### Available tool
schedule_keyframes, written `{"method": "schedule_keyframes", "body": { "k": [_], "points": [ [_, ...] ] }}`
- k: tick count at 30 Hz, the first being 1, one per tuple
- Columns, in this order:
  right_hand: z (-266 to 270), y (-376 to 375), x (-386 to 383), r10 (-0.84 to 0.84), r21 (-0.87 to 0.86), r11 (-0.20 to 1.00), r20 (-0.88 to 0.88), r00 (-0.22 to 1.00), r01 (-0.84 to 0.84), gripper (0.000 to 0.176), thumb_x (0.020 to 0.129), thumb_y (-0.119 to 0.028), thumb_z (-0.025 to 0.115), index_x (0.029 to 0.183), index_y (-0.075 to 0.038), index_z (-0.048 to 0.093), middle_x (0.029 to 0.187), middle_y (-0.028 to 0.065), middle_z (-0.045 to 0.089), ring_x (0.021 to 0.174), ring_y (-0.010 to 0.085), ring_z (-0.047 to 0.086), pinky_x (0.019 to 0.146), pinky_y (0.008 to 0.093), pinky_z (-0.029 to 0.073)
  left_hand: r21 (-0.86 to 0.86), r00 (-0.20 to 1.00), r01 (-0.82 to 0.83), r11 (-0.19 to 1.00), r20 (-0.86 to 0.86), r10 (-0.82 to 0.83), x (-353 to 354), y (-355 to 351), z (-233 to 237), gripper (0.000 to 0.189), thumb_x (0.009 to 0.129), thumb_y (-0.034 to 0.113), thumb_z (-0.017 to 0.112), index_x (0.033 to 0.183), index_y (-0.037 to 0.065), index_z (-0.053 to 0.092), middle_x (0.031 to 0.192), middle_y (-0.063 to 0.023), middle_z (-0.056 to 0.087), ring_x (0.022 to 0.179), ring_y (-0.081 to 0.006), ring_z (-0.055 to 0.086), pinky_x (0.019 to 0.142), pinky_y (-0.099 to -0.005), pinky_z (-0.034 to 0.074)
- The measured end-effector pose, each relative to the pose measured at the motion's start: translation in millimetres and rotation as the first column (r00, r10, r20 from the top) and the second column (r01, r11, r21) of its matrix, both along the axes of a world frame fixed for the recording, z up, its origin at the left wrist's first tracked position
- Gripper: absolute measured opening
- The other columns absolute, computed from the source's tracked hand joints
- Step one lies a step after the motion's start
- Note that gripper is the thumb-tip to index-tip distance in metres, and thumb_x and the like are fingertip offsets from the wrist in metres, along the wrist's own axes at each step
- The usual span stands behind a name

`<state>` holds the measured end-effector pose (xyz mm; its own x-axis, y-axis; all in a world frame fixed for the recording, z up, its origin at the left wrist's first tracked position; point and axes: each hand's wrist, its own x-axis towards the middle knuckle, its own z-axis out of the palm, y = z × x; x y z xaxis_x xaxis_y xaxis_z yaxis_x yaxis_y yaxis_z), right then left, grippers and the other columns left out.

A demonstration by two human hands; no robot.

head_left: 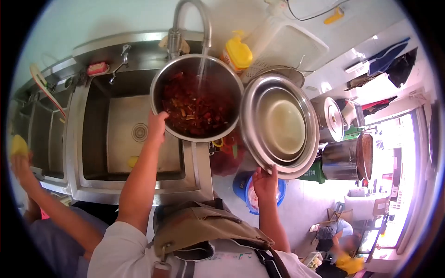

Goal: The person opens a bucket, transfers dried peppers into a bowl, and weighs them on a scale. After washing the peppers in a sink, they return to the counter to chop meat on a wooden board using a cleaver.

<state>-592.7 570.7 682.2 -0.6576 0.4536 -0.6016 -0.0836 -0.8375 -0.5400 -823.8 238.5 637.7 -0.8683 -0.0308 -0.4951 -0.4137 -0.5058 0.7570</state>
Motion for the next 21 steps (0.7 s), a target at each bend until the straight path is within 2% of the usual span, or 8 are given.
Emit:
{"method": "schedule_keyframes", "body": {
  "k": [2, 3, 6, 7, 9, 13, 18, 21],
  "points": [
    [9.4, 0.0, -3.8, -0.063, 0.085, 0.995, 0.097, 0.993, 0.055, 0.023, 0.087, -0.034, 0.060, 0.092, -0.011, 0.058, 0.084, 0.0068, 0.062, 0.073, 0.0211, 0.061, 0.061, 0.0335, 0.048, -0.263, 0.999, 0.035, 0.964, 0.039, -0.026, 2.1, 3.2, 31.0, 0.039, 0.069, 0.004, 0.054, 0.108, 0.002, 0.052, 0.091, -0.0077, 0.057, 0.077, -0.0182, 0.053, 0.063, -0.0305, 0.044],
    [8.1, 5.2, -0.4, -0.064, 0.105, 0.993, 0.081, 0.995, 0.056, 0.023, 0.087, -0.034, 0.060, 0.092, -0.012, 0.058, 0.082, 0.0064, 0.062, 0.071, 0.0209, 0.061, 0.060, 0.0331, 0.048, -0.203, 0.995, -0.100, 0.974, -0.027, 0.097, 13.1, 16.5, 50.4, 0.034, 0.066, -0.001, 0.050, 0.099, 0.001, 0.053, 0.080, -0.0052, 0.055, 0.065, -0.0161, 0.050, 0.051, -0.0286, 0.040],
    [8.1, 14.9, 2.4, -0.086, 0.154, 0.985, 0.095, 0.992, 0.071, 0.021, 0.088, -0.033, 0.060, 0.089, -0.012, 0.058, 0.074, 0.0062, 0.061, 0.066, 0.0203, 0.060, 0.058, 0.0312, 0.047, -0.221, 0.995, -0.097, 0.970, 0.009, 0.101, 9.8, 21.3, 4.9, 0.028, 0.066, -0.001, 0.050, 0.093, 0.002, 0.053, 0.076, -0.0043, 0.052, 0.061, -0.0151, 0.048, 0.046, -0.0277, 0.037],
    [8.3, 21.4, 5.7, -0.082, 0.164, 0.984, 0.104, 0.991, 0.064, 0.021, 0.088, -0.033, 0.059, 0.088, -0.012, 0.058, 0.074, 0.0063, 0.061, 0.067, 0.0203, 0.060, 0.058, 0.0312, 0.047, -0.218, 0.996, -0.091, 0.972, 0.004, 0.095, 16.9, 28.3, 26.1, 0.029, 0.066, -0.002, 0.050, 0.094, 0.002, 0.051, 0.076, -0.0041, 0.052, 0.059, -0.0148, 0.047, 0.046, -0.0274, 0.037],
    [7.8, 34.4, 12.3, -0.048, 0.210, 0.977, 0.124, 0.991, 0.021, 0.022, 0.088, -0.034, 0.059, 0.087, -0.012, 0.058, 0.074, 0.0067, 0.061, 0.065, 0.0205, 0.060, 0.058, 0.0322, 0.046, -0.181, 0.995, -0.095, 0.979, 0.003, 0.097, 13.7, 34.4, 12.7, 0.029, 0.066, -0.001, 0.050, 0.095, 0.002, 0.051, 0.076, -0.0046, 0.052, 0.060, -0.0150, 0.049, 0.047, -0.0277, 0.039],
    [-0.1, 47.1, 21.7, 0.061, 0.167, 0.983, 0.119, 0.991, -0.081, 0.036, 0.090, -0.040, 0.054, 0.106, -0.008, 0.051, 0.086, 0.0107, 0.060, 0.064, 0.0219, 0.056, 0.058, 0.0343, 0.047, -0.158, 0.997, -0.074, 0.985, -0.050, 0.066, 15.8, 40.3, 6.3, 0.030, 0.069, 0.003, 0.053, 0.099, 0.004, 0.050, 0.082, -0.0065, 0.056, 0.065, -0.0163, 0.054, 0.050, -0.0266, 0.043],
    [9.3, 30.6, 24.2, 0.207, 0.161, 0.960, 0.142, 0.968, -0.229, 0.043, 0.088, -0.049, 0.053, 0.102, -0.008, 0.054, 0.084, 0.0113, 0.064, 0.065, 0.0204, 0.056, 0.058, 0.0333, 0.046, -0.097, 0.999, -0.043, 0.994, 0.017, 0.045, 22.9, 37.4, 27.1, 0.036, 0.078, 0.018, 0.056, 0.111, 0.009, 0.045, 0.105, -0.0094, 0.055, 0.086, -0.0209, 0.058, 0.064, -0.0306, 0.050],
    [-18.2, 21.7, 44.4, 0.378, 0.256, 0.875, 0.169, 0.910, -0.411, 0.044, 0.091, -0.043, 0.049, 0.110, -0.003, 0.050, 0.097, 0.0163, 0.064, 0.066, 0.0225, 0.060, 0.059, 0.0347, 0.049, -0.096, 0.999, -0.031, 0.995, 0.034, 0.034, 29.3, 32.4, 28.8, 0.038, 0.082, 0.024, 0.054, 0.115, 0.010, 0.042, 0.112, -0.0096, 0.052, 0.094, -0.0225, 0.056, 0.071, -0.0354, 0.051]
  ]
}}
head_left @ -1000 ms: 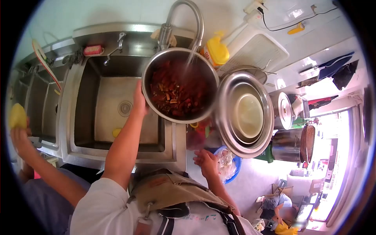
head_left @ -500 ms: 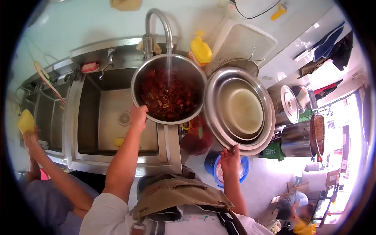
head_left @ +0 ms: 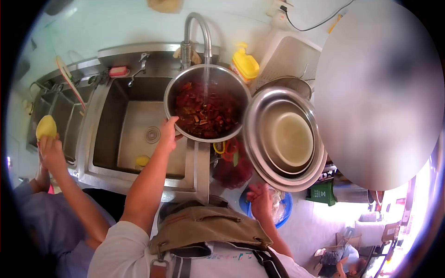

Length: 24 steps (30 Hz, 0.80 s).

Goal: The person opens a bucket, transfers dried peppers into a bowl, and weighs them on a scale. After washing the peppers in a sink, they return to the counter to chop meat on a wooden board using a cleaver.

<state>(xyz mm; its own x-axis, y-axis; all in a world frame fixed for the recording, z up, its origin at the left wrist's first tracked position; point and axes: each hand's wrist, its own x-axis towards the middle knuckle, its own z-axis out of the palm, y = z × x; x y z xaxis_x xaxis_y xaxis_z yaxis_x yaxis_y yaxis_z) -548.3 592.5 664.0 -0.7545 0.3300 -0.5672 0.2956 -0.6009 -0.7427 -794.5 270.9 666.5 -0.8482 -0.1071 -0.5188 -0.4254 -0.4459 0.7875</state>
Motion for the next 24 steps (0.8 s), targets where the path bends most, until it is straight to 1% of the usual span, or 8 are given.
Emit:
{"method": "schedule_keyframes", "body": {
  "k": [11, 15, 18, 20, 21, 22, 23, 24],
  "points": [
    [-24.2, -24.4, -8.7, 0.483, 0.100, 0.862, 0.133, 0.865, -0.497, 0.041, 0.093, -0.033, 0.050, 0.113, 0.003, 0.050, 0.100, 0.0173, 0.064, 0.071, 0.0207, 0.063, 0.060, 0.0299, 0.051, -0.131, 0.988, -0.143, 0.981, 0.044, 0.150, 20.0, 16.4, 10.1, 0.031, 0.090, 0.033, 0.049, 0.111, 0.010, 0.051, 0.111, -0.0066, 0.051, 0.099, -0.0211, 0.049, 0.073, -0.0377, 0.047],
    [-36.8, -23.3, -14.9, 0.678, 0.222, 0.688, 0.144, 0.721, -0.691, 0.034, 0.093, -0.028, 0.051, 0.107, 0.002, 0.055, 0.096, 0.0148, 0.065, 0.070, 0.0179, 0.063, 0.059, 0.0273, 0.049, -0.209, 0.910, -0.393, 0.895, -0.227, 0.346, 76.2, -7.5, -60.2, 0.034, 0.088, 0.037, 0.049, 0.102, 0.006, 0.053, 0.088, -0.0024, 0.052, 0.077, -0.0148, 0.049, 0.065, -0.0297, 0.040],
    [-62.8, -16.0, -9.7, 0.836, 0.261, 0.421, 0.260, 0.483, -0.869, 0.031, 0.092, -0.027, 0.050, 0.098, 0.001, 0.060, 0.085, 0.0133, 0.066, 0.068, 0.0162, 0.062, 0.059, 0.0266, 0.048, -0.381, 0.922, -0.386, 0.840, -0.194, 0.335, 178.1, 8.1, -47.7, 0.034, 0.091, 0.033, 0.045, 0.084, 0.004, 0.061, 0.069, 0.0006, 0.053, 0.067, -0.0128, 0.049, 0.064, -0.0286, 0.041],
    [-69.4, -13.6, -11.6, 0.897, 0.276, 0.109, 0.386, 0.214, -0.955, 0.032, 0.091, -0.029, 0.051, 0.090, 0.001, 0.063, 0.076, 0.0131, 0.066, 0.066, 0.0167, 0.062, 0.060, 0.0284, 0.048, -0.701, 0.950, -0.269, 0.661, -0.305, 0.062, 255.6, 20.2, -52.7, 0.038, 0.093, 0.030, 0.045, 0.073, 0.001, 0.060, 0.069, -0.0026, 0.058, 0.068, -0.0114, 0.052, 0.066, -0.0280, 0.043],
    [-60.8, -16.6, -11.2, 0.863, 0.416, -0.064, 0.480, 0.159, -0.907, 0.029, 0.089, -0.027, 0.052, 0.086, 0.000, 0.062, 0.073, 0.0158, 0.063, 0.066, 0.0197, 0.062, 0.060, 0.0327, 0.047, -0.503, 0.956, -0.214, 0.837, -0.285, 0.074, 292.1, 25.7, -40.9, 0.040, 0.093, 0.030, 0.046, 0.070, -0.001, 0.060, 0.069, -0.0068, 0.061, 0.069, -0.0119, 0.056, 0.065, -0.0303, 0.045],
    [-55.2, -18.8, -9.4, 0.822, 0.527, -0.258, 0.560, 0.102, -0.810, 0.026, 0.086, -0.025, 0.053, 0.081, -0.001, 0.061, 0.070, 0.0184, 0.060, 0.067, 0.0227, 0.062, 0.061, 0.0369, 0.046, -0.627, 0.990, -0.009, 0.779, -0.113, -0.080, 328.5, 21.3, -41.2, 0.038, 0.091, 0.029, 0.048, 0.070, 0.000, 0.061, 0.067, -0.0123, 0.063, 0.064, -0.0210, 0.059, 0.062, -0.0342, 0.046],
    [-85.6, -1.8, -4.5, 0.838, 0.639, -0.321, 0.536, 0.105, -0.699, 0.024, 0.082, -0.026, 0.056, 0.080, -0.004, 0.062, 0.073, 0.0210, 0.058, 0.068, 0.0279, 0.061, 0.062, 0.0402, 0.045, -0.801, 0.987, 0.133, 0.583, 0.050, -0.156, 360.0, 18.0, -53.2, 0.032, 0.088, 0.028, 0.052, 0.072, 0.002, 0.063, 0.069, -0.0170, 0.063, 0.063, -0.0306, 0.060, 0.063, -0.0375, 0.048],
    [-117.8, 20.6, -3.7, 0.816, 0.714, -0.510, 0.579, -0.006, -0.480, 0.018, 0.080, -0.023, 0.058, 0.076, -0.005, 0.064, 0.074, 0.0213, 0.059, 0.068, 0.0298, 0.060, 0.062, 0.0396, 0.045, -0.779, 0.978, 0.209, 0.592, 0.148, -0.150, 391.9, 13.0, -64.7, 0.027, 0.084, 0.028, 0.056, 0.080, 0.002, 0.065, 0.075, -0.0189, 0.063, 0.068, -0.0345, 0.059, 0.067, -0.0390, 0.048]
  ]
}}
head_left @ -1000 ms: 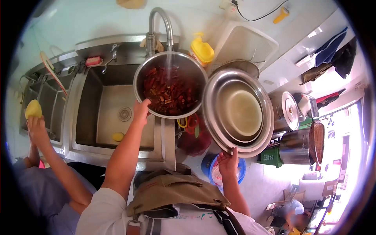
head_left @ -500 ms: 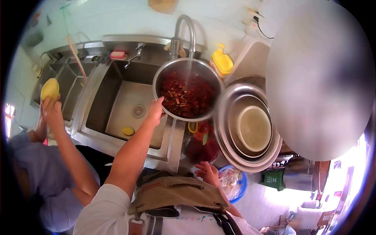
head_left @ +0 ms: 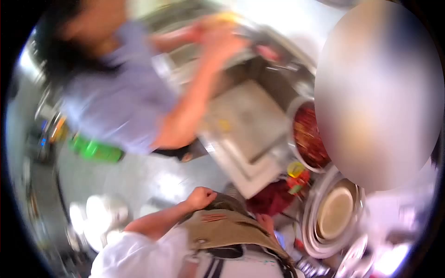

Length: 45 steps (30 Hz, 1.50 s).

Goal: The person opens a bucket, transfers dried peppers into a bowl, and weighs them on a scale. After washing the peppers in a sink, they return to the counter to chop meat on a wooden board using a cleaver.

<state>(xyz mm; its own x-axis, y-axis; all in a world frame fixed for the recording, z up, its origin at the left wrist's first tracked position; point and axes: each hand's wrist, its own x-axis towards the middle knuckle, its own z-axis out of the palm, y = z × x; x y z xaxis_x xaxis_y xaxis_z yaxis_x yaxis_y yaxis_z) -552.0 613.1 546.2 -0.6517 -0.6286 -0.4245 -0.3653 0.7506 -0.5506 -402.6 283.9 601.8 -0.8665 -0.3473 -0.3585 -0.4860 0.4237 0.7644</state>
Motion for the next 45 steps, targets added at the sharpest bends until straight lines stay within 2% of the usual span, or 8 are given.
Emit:
{"method": "schedule_keyframes", "body": {
  "k": [5, 8, 13, 19, 22, 31, 37, 45],
  "points": [
    [-33.2, -1.3, 22.9, -0.155, 0.158, 0.981, 0.295, 0.943, 0.112, 0.026, 0.081, -0.025, 0.061, 0.099, -0.005, 0.062, 0.093, 0.0213, 0.061, 0.081, 0.0260, 0.061, 0.073, 0.0375, 0.046, 0.121, 0.670, -0.586, 0.801, 0.628, 0.396, 154.2, 8.2, -94.0, 0.066, 0.077, 0.051, 0.054, 0.126, 0.007, 0.051, 0.124, -0.0187, 0.054, 0.108, -0.0345, 0.054, 0.094, -0.0401, 0.041],
    [-17.4, -61.7, 47.7, 0.011, 0.142, 0.987, 0.384, 0.923, -0.071, 0.030, 0.081, -0.026, 0.061, 0.102, -0.004, 0.060, 0.095, 0.0204, 0.061, 0.084, 0.0253, 0.060, 0.075, 0.0370, 0.046, 0.455, 0.558, -0.820, 0.348, 0.771, 0.306, 234.6, 40.3, -42.7, 0.070, 0.082, 0.060, 0.048, 0.129, 0.008, 0.048, 0.131, -0.0165, 0.047, 0.116, -0.0320, 0.047, 0.098, -0.0442, 0.036],
    [5.3, -150.3, 112.7, 0.276, 0.031, 0.945, 0.456, 0.846, -0.325, 0.036, 0.082, -0.027, 0.061, 0.108, -0.004, 0.056, 0.100, 0.0190, 0.060, 0.089, 0.0240, 0.058, 0.079, 0.0363, 0.044, 0.753, 0.591, -0.569, -0.330, 0.653, 0.472, 360.0, 116.8, -90.9, 0.052, 0.085, 0.049, 0.050, 0.119, 0.010, 0.053, 0.115, -0.0095, 0.058, 0.101, -0.0216, 0.058, 0.083, -0.0430, 0.049],
    [32.0, -248.7, 218.1, 0.485, -0.054, 0.847, 0.488, 0.726, -0.530, 0.043, 0.083, -0.029, 0.061, 0.116, -0.003, 0.052, 0.106, 0.0172, 0.059, 0.094, 0.0225, 0.057, 0.083, 0.0354, 0.043, 0.613, 0.436, -0.787, -0.070, 0.633, 0.640, 426.3, 29.1, -60.0, 0.065, 0.084, 0.049, 0.052, 0.136, 0.013, 0.038, 0.134, -0.0200, 0.042, 0.111, -0.0341, 0.052, 0.073, -0.0495, 0.053],
    [37.5, -298.2, 260.7, 0.552, -0.069, 0.791, 0.508, 0.661, -0.608, 0.047, 0.083, -0.030, 0.061, 0.119, -0.002, 0.050, 0.109, 0.0164, 0.059, 0.097, 0.0217, 0.056, 0.086, 0.0350, 0.042, 0.672, 0.176, -0.696, -0.255, 0.504, 0.846, 432.9, -33.3, -99.4, 0.054, 0.085, 0.044, 0.052, 0.127, 0.010, 0.047, 0.126, -0.0159, 0.050, 0.099, -0.0318, 0.057, 0.065, -0.0433, 0.053],
    [14.2, -574.3, 448.2, 0.718, -0.124, 0.364, 0.669, 0.193, -0.923, 0.058, 0.082, -0.035, 0.064, 0.120, 0.006, 0.048, 0.112, 0.0205, 0.058, 0.105, 0.0250, 0.055, 0.091, 0.0342, 0.042, 0.054, 0.482, -0.875, 0.481, 0.173, 0.859, 546.0, -275.9, -104.9, 0.037, 0.077, 0.034, 0.055, 0.083, 0.000, 0.066, 0.077, -0.0232, 0.062, 0.067, -0.0350, 0.060, 0.062, -0.0450, 0.048],
    [-15.7, -709.3, 513.1, 0.708, 0.081, -0.104, 0.706, -0.017, -0.991, 0.061, 0.078, -0.039, 0.067, 0.120, 0.003, 0.051, 0.111, 0.0209, 0.059, 0.103, 0.0265, 0.056, 0.089, 0.0355, 0.043, 0.149, -0.407, -0.903, -0.403, 0.005, 0.913, 743.2, -283.9, -98.8, 0.029, 0.083, 0.028, 0.056, 0.073, 0.002, 0.064, 0.067, -0.0072, 0.060, 0.064, -0.0149, 0.052, 0.056, -0.0370, 0.044],
    [4.6, -885.5, 663.1, 0.623, 0.175, -0.671, 0.661, -0.419, -0.721, 0.060, 0.081, -0.033, 0.064, 0.123, 0.005, 0.047, 0.112, 0.0207, 0.059, 0.102, 0.0278, 0.058, 0.089, 0.0347, 0.045, 0.124, -0.701, -0.364, -0.923, 0.616, 0.359, 765.5, -124.5, -94.1, 0.048, 0.082, 0.051, 0.054, 0.088, 0.004, 0.064, 0.076, -0.0091, 0.063, 0.065, -0.0204, 0.058, 0.052, -0.0343, 0.046]
  ]
}}
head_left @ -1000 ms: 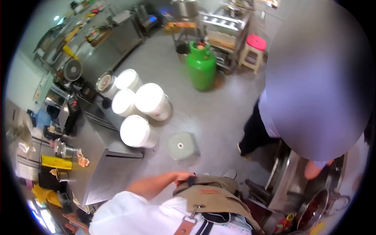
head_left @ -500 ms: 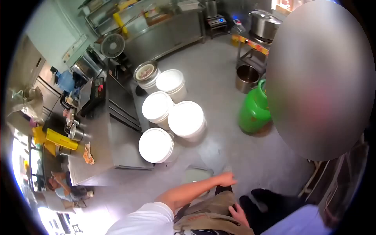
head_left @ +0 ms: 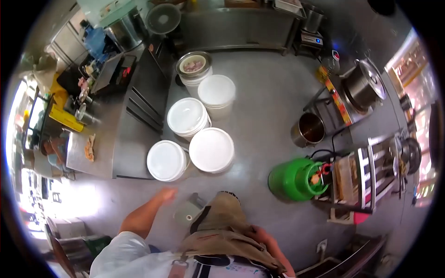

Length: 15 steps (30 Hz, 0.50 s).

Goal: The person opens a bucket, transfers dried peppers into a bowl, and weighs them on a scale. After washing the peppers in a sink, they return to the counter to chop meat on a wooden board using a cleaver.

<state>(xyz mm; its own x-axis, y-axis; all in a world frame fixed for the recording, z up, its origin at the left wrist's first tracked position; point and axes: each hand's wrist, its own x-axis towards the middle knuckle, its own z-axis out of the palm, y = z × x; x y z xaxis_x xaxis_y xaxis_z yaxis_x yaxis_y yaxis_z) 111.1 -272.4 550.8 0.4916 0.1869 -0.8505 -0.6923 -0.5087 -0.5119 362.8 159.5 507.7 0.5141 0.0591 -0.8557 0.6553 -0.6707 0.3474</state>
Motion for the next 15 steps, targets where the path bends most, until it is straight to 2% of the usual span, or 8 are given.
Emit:
{"method": "schedule_keyframes", "body": {
  "k": [1, 3, 5, 6, 7, 10, 12, 15],
  "points": [
    [-19.1, -19.5, 8.8, 0.016, -0.081, 0.997, 0.126, 0.992, -0.006, 0.058, 0.081, -0.035, 0.063, 0.123, 0.003, 0.048, 0.110, 0.0207, 0.060, 0.100, 0.0288, 0.059, 0.087, 0.0358, 0.045, -0.058, 0.993, -0.104, 0.993, -0.061, 0.101, -26.0, 14.6, -35.2, 0.048, 0.083, 0.051, 0.052, 0.093, 0.005, 0.063, 0.078, -0.0094, 0.063, 0.068, -0.0219, 0.059, 0.054, -0.0369, 0.048],
    [-71.4, -62.5, 29.0, 0.081, -0.237, 0.972, 0.374, 0.924, 0.011, 0.055, 0.081, -0.037, 0.061, 0.123, -0.003, 0.050, 0.107, 0.0209, 0.061, 0.098, 0.0307, 0.060, 0.084, 0.0381, 0.046, -0.301, 0.923, 0.339, 0.891, -0.076, -0.377, -83.3, 17.2, -82.5, 0.047, 0.089, 0.041, 0.046, 0.120, 0.007, 0.049, 0.086, -0.0112, 0.058, 0.086, -0.0289, 0.059, 0.068, -0.0388, 0.051],
    [-51.3, -101.3, 78.3, -0.118, -0.231, 0.954, 0.299, 0.947, 0.192, 0.057, 0.082, -0.034, 0.061, 0.124, 0.002, 0.048, 0.113, 0.0233, 0.058, 0.103, 0.0300, 0.058, 0.087, 0.0361, 0.045, -0.428, 0.860, 0.371, 0.824, -0.176, -0.479, -102.0, -32.3, -97.2, 0.051, 0.088, 0.044, 0.045, 0.122, 0.006, 0.047, 0.093, -0.0124, 0.056, 0.089, -0.0302, 0.058, 0.072, -0.0427, 0.049],
    [-40.1, -119.3, 108.4, -0.217, -0.233, 0.931, 0.261, 0.941, 0.280, 0.059, 0.082, -0.033, 0.061, 0.125, 0.004, 0.047, 0.116, 0.0245, 0.057, 0.106, 0.0297, 0.057, 0.089, 0.0351, 0.044, -0.438, 0.874, 0.242, 0.866, -0.289, -0.390, -94.8, -66.8, -96.7, 0.054, 0.087, 0.046, 0.045, 0.123, 0.006, 0.046, 0.096, -0.0130, 0.056, 0.091, -0.0308, 0.057, 0.073, -0.0447, 0.048],
    [-44.5, -139.4, 121.4, -0.207, -0.265, 0.926, 0.234, 0.950, 0.267, 0.049, 0.083, -0.037, 0.060, 0.114, 0.001, 0.056, 0.098, 0.0219, 0.063, 0.093, 0.0317, 0.061, 0.082, 0.0368, 0.046, -0.428, 0.878, 0.114, 0.896, -0.379, -0.293, -74.9, -101.5, -95.4, 0.056, 0.086, 0.047, 0.045, 0.124, 0.006, 0.045, 0.100, -0.0136, 0.055, 0.092, -0.0315, 0.057, 0.075, -0.0467, 0.046],
    [-54.8, -184.3, 158.8, -0.176, -0.197, 0.960, 0.129, 0.976, 0.199, 0.049, 0.084, -0.042, 0.059, 0.106, 0.002, 0.059, 0.092, 0.0212, 0.064, 0.088, 0.0300, 0.061, 0.080, 0.0367, 0.045, -0.419, 0.864, -0.188, 0.888, -0.501, -0.054, 19.8, -189.4, -80.6, 0.063, 0.085, 0.052, 0.044, 0.127, 0.005, 0.043, 0.109, -0.0154, 0.053, 0.097, -0.0334, 0.055, 0.080, -0.0526, 0.043],
    [-50.9, -211.5, 197.6, -0.204, -0.149, 0.966, 0.063, 0.977, 0.211, 0.049, 0.084, -0.043, 0.058, 0.105, 0.002, 0.059, 0.092, 0.0212, 0.064, 0.088, 0.0296, 0.061, 0.080, 0.0368, 0.045, -0.427, 0.842, -0.381, 0.820, -0.527, 0.117, 100.5, -230.7, -56.8, 0.068, 0.083, 0.055, 0.044, 0.128, 0.004, 0.041, 0.116, -0.0166, 0.051, 0.101, -0.0347, 0.054, 0.084, -0.0565, 0.040],
    [-39.7, -256.1, 277.4, -0.326, -0.129, 0.937, 0.004, 0.945, 0.324, 0.050, 0.085, -0.044, 0.057, 0.102, 0.003, 0.060, 0.093, 0.0211, 0.064, 0.087, 0.0290, 0.061, 0.079, 0.0370, 0.045, -0.438, 0.735, -0.647, 0.624, -0.577, 0.356, 215.4, -252.8, -10.6, 0.075, 0.082, 0.059, 0.043, 0.131, 0.004, 0.038, 0.126, -0.0184, 0.049, 0.106, -0.0367, 0.052, 0.089, -0.0624, 0.037]
  ]
}}
